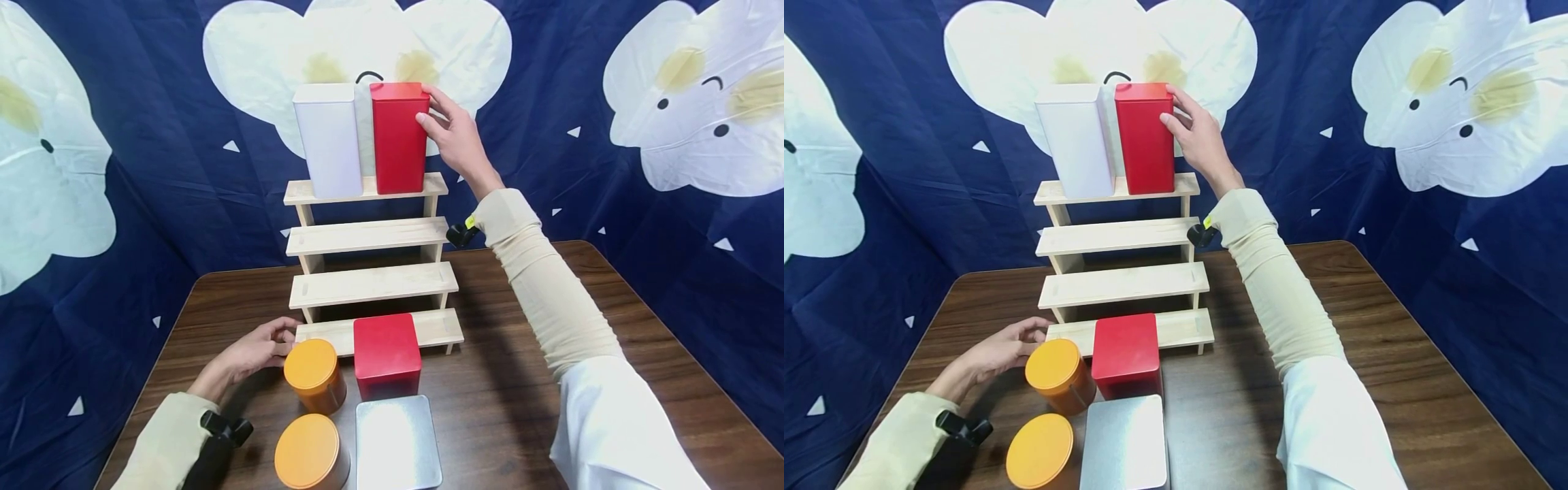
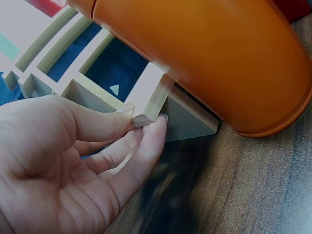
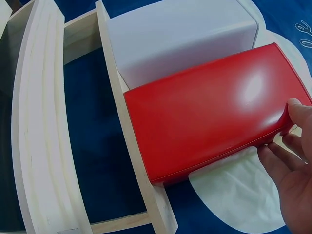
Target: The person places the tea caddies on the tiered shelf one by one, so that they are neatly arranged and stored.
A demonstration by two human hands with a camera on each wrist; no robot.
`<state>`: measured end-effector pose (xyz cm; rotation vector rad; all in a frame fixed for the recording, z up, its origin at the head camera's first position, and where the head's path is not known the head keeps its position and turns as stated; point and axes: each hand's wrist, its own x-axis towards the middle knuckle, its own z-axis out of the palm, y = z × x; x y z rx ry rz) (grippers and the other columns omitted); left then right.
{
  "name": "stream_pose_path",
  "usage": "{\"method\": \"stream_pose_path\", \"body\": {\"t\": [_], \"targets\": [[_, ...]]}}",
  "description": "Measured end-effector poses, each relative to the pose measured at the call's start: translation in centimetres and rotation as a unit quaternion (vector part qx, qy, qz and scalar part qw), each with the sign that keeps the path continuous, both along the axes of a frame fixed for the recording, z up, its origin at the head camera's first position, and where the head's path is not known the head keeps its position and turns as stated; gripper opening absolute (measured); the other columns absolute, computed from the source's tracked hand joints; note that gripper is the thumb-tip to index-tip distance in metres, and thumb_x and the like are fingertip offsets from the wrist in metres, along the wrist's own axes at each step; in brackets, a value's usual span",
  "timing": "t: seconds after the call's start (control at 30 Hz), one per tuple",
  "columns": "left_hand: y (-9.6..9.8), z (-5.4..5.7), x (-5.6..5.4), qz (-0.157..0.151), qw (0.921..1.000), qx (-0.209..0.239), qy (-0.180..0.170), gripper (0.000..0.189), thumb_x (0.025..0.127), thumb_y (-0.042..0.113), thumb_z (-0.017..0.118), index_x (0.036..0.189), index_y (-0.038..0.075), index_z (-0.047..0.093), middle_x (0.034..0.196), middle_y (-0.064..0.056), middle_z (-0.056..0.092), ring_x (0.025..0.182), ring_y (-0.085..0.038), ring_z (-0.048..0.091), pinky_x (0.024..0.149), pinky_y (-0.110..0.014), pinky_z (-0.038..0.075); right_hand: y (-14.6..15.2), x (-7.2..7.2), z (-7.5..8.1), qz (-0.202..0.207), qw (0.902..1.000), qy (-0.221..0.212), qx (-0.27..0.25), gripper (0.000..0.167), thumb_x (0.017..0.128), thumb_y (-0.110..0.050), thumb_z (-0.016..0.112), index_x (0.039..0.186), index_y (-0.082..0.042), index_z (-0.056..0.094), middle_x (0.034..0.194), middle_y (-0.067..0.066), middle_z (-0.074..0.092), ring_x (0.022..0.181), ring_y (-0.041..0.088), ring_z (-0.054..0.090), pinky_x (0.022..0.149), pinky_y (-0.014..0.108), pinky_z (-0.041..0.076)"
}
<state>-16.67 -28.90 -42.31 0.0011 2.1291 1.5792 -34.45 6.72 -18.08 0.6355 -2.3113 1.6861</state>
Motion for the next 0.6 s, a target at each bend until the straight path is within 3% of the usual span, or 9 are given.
{"method": "stream_pose_path", "body": {"t": [0.3,0.6], "targets": [[-0.07,-0.11,-0.01,0.001,1.0000,0.002,0.001,0.051,0.088,-0.004,0.049,0.135,-0.005,0.031,0.097,-0.010,0.050,0.084,-0.019,0.058,0.074,-0.035,0.055,-0.08,-0.36,-0.17,0.001,1.0000,-0.003,-0.004,0.055,0.095,-0.020,0.055,0.147,-0.028,0.037,0.149,-0.001,0.042,0.132,0.018,0.047,0.104,0.031,0.042],[-0.01,-0.14,0.05,0.003,1.0000,0.003,0.002,0.050,0.088,-0.004,0.050,0.135,-0.005,0.031,0.097,-0.011,0.050,0.084,-0.019,0.058,0.075,-0.035,0.055,-0.13,0.28,-0.04,-0.007,0.9999,0.010,0.005,0.054,0.095,-0.019,0.055,0.146,-0.026,0.038,0.147,0.000,0.044,0.132,0.019,0.047,0.104,0.031,0.042]]}}
